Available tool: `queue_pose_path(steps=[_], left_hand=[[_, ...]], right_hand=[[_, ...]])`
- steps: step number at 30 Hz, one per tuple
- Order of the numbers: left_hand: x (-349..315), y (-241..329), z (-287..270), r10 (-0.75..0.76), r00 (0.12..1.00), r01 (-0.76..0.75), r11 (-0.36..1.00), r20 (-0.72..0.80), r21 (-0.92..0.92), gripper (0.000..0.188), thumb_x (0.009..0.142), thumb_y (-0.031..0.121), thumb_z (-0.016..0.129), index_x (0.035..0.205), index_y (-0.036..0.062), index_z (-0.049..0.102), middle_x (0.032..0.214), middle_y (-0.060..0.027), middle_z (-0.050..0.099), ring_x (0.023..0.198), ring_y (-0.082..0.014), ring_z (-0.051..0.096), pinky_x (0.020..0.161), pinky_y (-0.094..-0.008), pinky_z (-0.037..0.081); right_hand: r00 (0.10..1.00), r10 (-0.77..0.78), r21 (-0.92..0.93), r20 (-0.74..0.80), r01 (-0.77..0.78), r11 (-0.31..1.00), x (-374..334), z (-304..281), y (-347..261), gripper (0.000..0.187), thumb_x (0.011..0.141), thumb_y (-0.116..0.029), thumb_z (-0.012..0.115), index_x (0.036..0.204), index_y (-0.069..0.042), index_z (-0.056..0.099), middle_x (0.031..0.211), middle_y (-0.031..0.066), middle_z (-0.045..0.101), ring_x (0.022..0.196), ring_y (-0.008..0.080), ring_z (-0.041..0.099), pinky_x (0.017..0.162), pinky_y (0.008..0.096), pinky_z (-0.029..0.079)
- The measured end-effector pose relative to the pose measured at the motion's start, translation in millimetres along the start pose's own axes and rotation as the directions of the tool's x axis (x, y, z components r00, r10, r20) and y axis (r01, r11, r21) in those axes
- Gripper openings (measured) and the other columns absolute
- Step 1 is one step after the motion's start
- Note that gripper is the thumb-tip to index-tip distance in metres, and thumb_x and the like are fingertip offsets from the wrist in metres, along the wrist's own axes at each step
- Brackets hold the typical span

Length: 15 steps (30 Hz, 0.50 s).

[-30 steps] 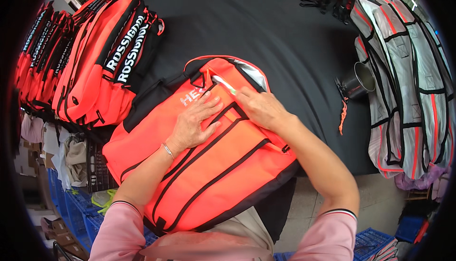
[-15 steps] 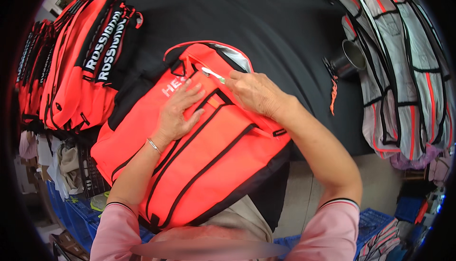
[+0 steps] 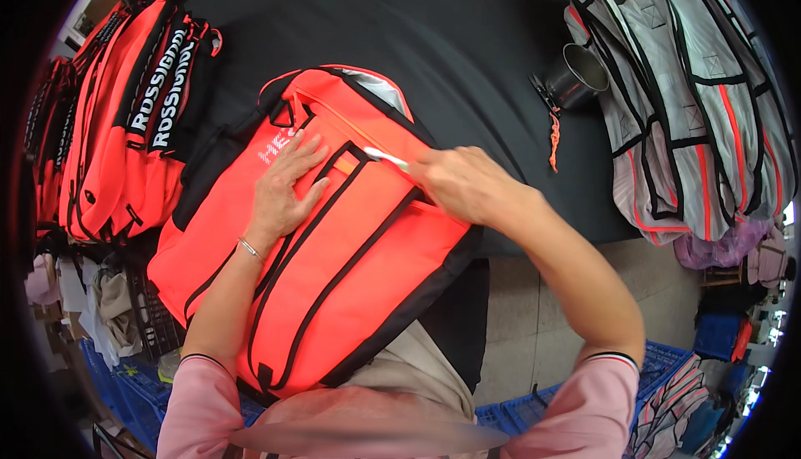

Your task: The recorder uses a small pair of nippers to trim excess thread from the straps and seams of sport bags.

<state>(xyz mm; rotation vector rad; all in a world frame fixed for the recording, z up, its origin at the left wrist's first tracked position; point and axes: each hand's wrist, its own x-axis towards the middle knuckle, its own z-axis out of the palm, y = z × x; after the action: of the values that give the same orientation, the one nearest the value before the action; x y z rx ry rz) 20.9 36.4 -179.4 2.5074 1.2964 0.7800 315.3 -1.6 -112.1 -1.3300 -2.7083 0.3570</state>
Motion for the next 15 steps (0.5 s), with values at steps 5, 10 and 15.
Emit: queue_pose_path(steps=[5,10,15], left_hand=[[-3,0,3,0.026,0.999,-0.025,1.000,-0.020,0.010,0.041,0.082,0.022,0.073,0.121,0.0117,0.066,0.132,-0.0096,0.060,0.132,-0.0284,0.048,0.106,-0.0381,0.043],[-3,0,8,-0.007,0.998,0.003,0.999,-0.067,-0.048,0.038,0.081,0.022,0.073,0.117,0.0113,0.068,0.128,-0.0088,0.063,0.130,-0.0276,0.050,0.103,-0.0367,0.047],[-2,-8,5,-0.019,0.997,0.017,1.000,-0.077,-0.022,0.038,0.081,0.022,0.074,0.117,0.0124,0.068,0.128,-0.0068,0.063,0.130,-0.0264,0.051,0.102,-0.0356,0.047]], right_hand=[[0.959,-0.045,0.112,-0.279,0.079,0.991,77,37,13,0.009,0.089,-0.006,0.053,0.087,0.000,0.060,0.087,0.0139,0.059,0.076,0.0358,0.063,0.065,0.0444,0.052],[0.973,-0.034,0.105,-0.227,0.060,0.993,84,35,17,0.016,0.087,-0.008,0.060,0.102,-0.002,0.064,0.088,0.0157,0.059,0.080,0.0360,0.062,0.068,0.0440,0.051],[0.990,0.015,0.103,0.139,-0.029,0.994,-8,-41,3,0.017,0.084,-0.007,0.063,0.099,0.000,0.068,0.083,0.0150,0.056,0.076,0.0358,0.061,0.066,0.0439,0.047]])
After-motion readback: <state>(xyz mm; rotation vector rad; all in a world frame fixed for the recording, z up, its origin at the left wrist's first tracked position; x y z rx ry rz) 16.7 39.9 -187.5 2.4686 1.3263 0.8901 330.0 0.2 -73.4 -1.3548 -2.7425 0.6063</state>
